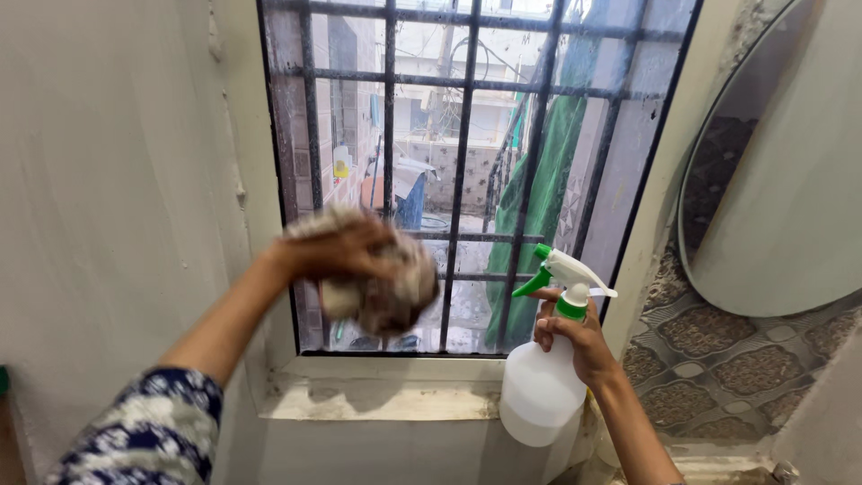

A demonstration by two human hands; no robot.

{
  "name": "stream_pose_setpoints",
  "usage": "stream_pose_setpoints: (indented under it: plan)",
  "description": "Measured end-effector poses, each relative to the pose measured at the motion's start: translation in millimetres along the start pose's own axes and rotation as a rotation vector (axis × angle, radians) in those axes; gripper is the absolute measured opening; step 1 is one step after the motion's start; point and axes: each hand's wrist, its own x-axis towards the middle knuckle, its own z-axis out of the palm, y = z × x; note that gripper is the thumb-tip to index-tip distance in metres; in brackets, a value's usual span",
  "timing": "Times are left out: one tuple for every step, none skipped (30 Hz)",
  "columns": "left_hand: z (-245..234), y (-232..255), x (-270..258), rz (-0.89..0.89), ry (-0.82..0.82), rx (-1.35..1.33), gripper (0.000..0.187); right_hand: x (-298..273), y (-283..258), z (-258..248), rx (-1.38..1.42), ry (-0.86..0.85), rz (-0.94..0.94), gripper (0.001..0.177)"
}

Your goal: The person cleans a window with metal security bars using a cloth and a spray bottle. They repeatedly wipe the glass surface and the bars while holding the spray bottle in the other hand.

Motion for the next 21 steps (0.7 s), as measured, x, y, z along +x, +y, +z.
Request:
stream_pose_setpoints:
  plan:
    - [-11.4,-23.8,-0.8,-0.167,0.086,-0.088,0.048,0.4,-0.3,-0.2,-0.001,0.002,0.001,0.044]
    - [-20.0,-37.0,1.0,-0.336,0.169,-0.175,0.028,0.5,-0.2,0.0,-0.003,0.005,0.003,0.043]
    - [-27.4,-41.1,0.6,-0.522,0.304,0.023,0.03,0.9,0.0,0.7,-0.001,0.005,0.003,0.043]
    - [-32.9,-42.9,3.1,-0.703,0.438,0.226,0.036,1.1,0.5,1.7,0.0,0.005,0.004,0.043]
    - [-30.6,-38.9,16.5,-0.825,0.549,0.207,0.042,1.5,-0.2,1.0,-0.003,0.005,0.004,0.043]
    - [-24.9,-31.9,31.5,-0.945,0.661,0.186,0.048,1.5,0.0,1.0,-0.006,0.009,0.006,0.044]
    - [-17.8,-24.2,43.8,-1.066,0.775,0.163,0.055,1.5,0.7,1.1,-0.01,0.012,0.008,0.044]
    - [-8.1,-15.4,56.1,-1.086,0.798,0.162,0.051,2.3,1.3,0.9,-0.015,0.016,0.01,0.044]
    - [3.2,-6.6,68.9,-1.104,0.822,0.161,0.046,3.4,1.8,0.4,-0.014,0.011,0.003,0.044]
    - [13.6,1.5,74.1,-1.122,0.847,0.159,0.043,3.3,2.8,0.0,-0.014,0.006,-0.003,0.044]
    - [23.7,12.0,71.7,-1.046,0.763,0.091,0.036,3.5,3.3,-1.0,-0.016,-0.001,-0.009,0.043]
    - [33.9,23.1,68.7,-0.968,0.68,0.024,0.031,4.0,3.4,-2.1,-0.019,-0.002,-0.011,0.044]
    - [43.7,31.1,65.6,-0.847,0.675,-0.002,0.028,4.0,4.3,-1.6,-0.019,-0.002,-0.013,0.044]
    - [53.7,37.6,63.5,-0.726,0.668,-0.027,0.025,3.9,4.6,-1.2,-0.019,-0.002,-0.014,0.044]
    - [63.9,43.8,63.0,-0.635,0.67,-0.081,0.026,3.4,5.0,-0.5,-0.021,-0.002,-0.007,0.045]
    - [73.8,49.2,64.3,-0.544,0.672,-0.134,0.027,3.6,4.1,-0.7,-0.023,-0.002,0.001,0.045]
    - [81.9,55.3,62.9,-0.453,0.673,-0.185,0.029,4.4,3.4,-0.2,-0.025,-0.004,0.007,0.045]
    - [88.1,64.6,58.5,-0.454,0.657,-0.177,0.028,4.0,2.9,0.7,-0.025,-0.003,0.004,0.045]
    - [92.8,74.8,53.7,-0.454,0.641,-0.167,0.029,3.8,2.2,1.3,-0.024,-0.002,0.0,0.044]
    - [96.5,85.0,49.3,-0.454,0.625,-0.158,0.031,3.4,1.7,1.8,-0.024,-0.002,-0.005,0.044]
    - [99.9,93.5,46.3,-0.45,0.602,-0.16,0.03,3.3,1.3,1.8,-0.023,-0.004,0.0,0.044]
